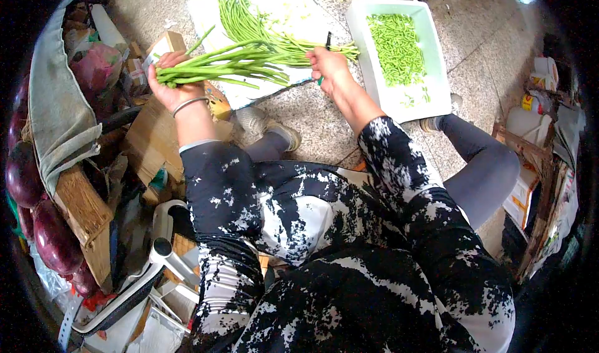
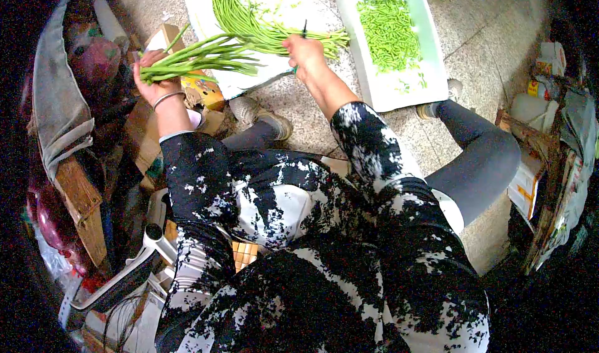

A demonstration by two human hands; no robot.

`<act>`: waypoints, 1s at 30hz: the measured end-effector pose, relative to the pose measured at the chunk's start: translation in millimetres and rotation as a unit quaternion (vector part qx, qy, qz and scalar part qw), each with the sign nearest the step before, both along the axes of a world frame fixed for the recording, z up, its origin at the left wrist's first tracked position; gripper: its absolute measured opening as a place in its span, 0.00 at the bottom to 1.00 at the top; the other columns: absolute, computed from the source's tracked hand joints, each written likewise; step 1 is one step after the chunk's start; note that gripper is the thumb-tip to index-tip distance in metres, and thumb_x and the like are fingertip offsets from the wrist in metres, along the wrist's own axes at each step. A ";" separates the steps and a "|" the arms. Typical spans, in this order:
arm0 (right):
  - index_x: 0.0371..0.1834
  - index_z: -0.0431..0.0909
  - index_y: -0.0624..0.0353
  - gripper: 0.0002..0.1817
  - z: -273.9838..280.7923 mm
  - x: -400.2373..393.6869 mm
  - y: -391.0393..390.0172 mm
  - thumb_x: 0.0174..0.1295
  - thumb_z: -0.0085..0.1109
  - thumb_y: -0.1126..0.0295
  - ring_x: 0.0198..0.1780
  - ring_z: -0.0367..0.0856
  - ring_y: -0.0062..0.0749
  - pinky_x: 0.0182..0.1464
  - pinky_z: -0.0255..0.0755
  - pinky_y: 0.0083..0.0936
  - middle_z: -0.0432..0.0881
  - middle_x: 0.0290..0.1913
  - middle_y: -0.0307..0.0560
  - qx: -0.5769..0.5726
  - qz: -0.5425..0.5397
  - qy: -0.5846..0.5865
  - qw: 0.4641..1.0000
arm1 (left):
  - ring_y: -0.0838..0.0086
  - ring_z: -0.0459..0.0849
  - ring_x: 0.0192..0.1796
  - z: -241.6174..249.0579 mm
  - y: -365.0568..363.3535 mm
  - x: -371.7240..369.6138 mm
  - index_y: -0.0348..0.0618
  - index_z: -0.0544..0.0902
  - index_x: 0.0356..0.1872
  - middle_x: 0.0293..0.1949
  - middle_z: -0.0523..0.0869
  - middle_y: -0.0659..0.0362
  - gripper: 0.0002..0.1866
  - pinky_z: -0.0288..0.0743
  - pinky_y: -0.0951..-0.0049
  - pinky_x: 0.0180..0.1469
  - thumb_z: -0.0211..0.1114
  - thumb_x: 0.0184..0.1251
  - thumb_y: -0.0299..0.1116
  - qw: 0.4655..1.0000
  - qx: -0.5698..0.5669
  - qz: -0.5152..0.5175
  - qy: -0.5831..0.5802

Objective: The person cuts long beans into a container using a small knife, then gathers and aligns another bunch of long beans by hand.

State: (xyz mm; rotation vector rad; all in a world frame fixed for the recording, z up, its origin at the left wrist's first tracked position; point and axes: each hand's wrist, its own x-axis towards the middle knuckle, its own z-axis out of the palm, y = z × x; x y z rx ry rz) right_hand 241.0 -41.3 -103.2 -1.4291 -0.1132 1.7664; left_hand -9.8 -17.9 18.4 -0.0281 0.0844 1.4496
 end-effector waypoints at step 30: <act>0.50 0.73 0.55 0.19 61.4 17.2 16.6 0.54 0.57 0.63 0.28 0.77 0.21 0.16 0.55 0.06 0.79 0.40 0.41 0.285 0.331 0.053 0.898 | 0.80 0.72 0.22 27.1 -4.0 7.9 0.43 0.67 0.20 0.21 0.70 0.62 0.09 0.71 0.83 0.26 0.57 0.54 0.28 0.997 0.007 -0.003 -0.076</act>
